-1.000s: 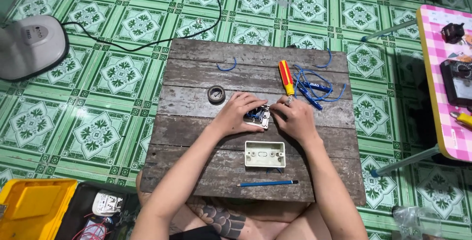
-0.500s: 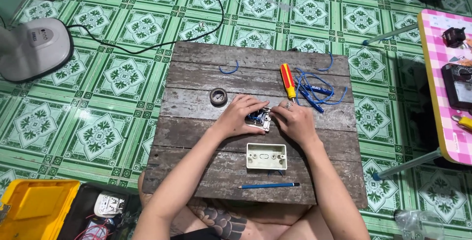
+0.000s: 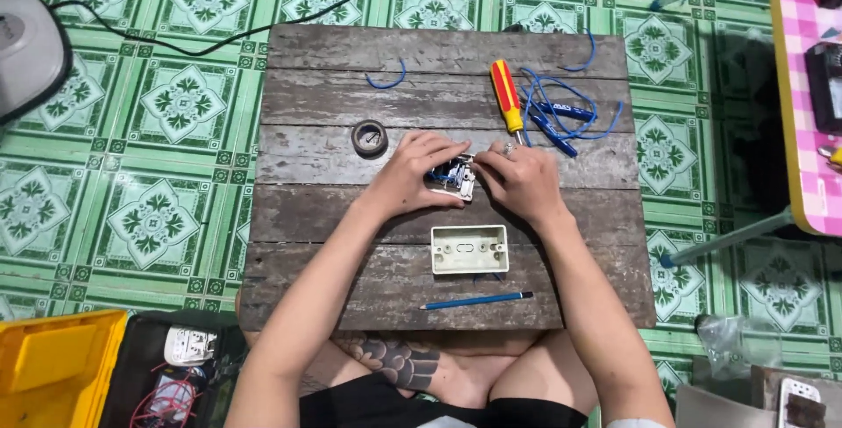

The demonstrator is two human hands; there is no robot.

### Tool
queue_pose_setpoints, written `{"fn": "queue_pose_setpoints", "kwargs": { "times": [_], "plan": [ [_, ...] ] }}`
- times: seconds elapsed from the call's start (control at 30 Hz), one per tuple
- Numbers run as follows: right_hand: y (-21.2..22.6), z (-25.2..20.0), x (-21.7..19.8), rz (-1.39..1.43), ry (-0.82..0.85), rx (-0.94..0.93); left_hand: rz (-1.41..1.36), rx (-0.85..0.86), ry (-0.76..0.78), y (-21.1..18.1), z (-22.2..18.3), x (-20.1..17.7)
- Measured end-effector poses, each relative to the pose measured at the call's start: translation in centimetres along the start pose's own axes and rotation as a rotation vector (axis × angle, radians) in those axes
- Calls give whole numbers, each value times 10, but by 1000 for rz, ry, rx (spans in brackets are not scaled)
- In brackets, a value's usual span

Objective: Wiring an electrical socket by inserting wires into terminals and securing them with a screwdriver.

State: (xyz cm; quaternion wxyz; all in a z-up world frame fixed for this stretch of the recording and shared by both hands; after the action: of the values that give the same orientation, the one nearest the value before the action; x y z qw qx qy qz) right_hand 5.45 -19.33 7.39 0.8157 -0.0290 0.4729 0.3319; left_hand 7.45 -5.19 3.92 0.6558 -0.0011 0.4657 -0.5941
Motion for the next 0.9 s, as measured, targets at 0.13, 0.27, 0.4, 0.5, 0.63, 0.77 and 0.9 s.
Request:
{"fn": "queue_pose_setpoints", "kwargs": {
  "times": [0.13,0.27,0.4,0.5,0.63,0.77,0.9],
  "plan": [
    [-2,-2,3,-12,-14,-4,-19,-8,-9,1,-2,0],
    [-13,-12,14,-18,19,19,-32,-27,12,6,-5,4],
    [-19,-14,17,6,34,60,-31,-19,27,5,-5,5],
    [-20,-12,18,5,50,73,-33,-21,37,3,-3,3],
    [-9,-4,10,7,78,62,-34,-25,48,-5,2,-3],
    [-8,-1,3,-8,68,67,-35,-51,99,-5,5,-2],
    [-6,1,3,22,152,96,-6,-66,128,-6,2,-1]
  ]
}}
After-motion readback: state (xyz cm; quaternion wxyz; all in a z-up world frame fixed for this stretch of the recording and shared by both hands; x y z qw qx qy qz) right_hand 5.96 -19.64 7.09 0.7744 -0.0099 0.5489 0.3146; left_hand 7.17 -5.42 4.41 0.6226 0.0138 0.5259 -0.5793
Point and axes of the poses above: each hand's wrist, its own z-axis towards the middle knuckle, its own x-axis out of the palm, y = z × x, the point moved 10 cm from there along z, towards the middle knuckle, and after that the axes turned 6 degrees about x, right-handed, at the moved point
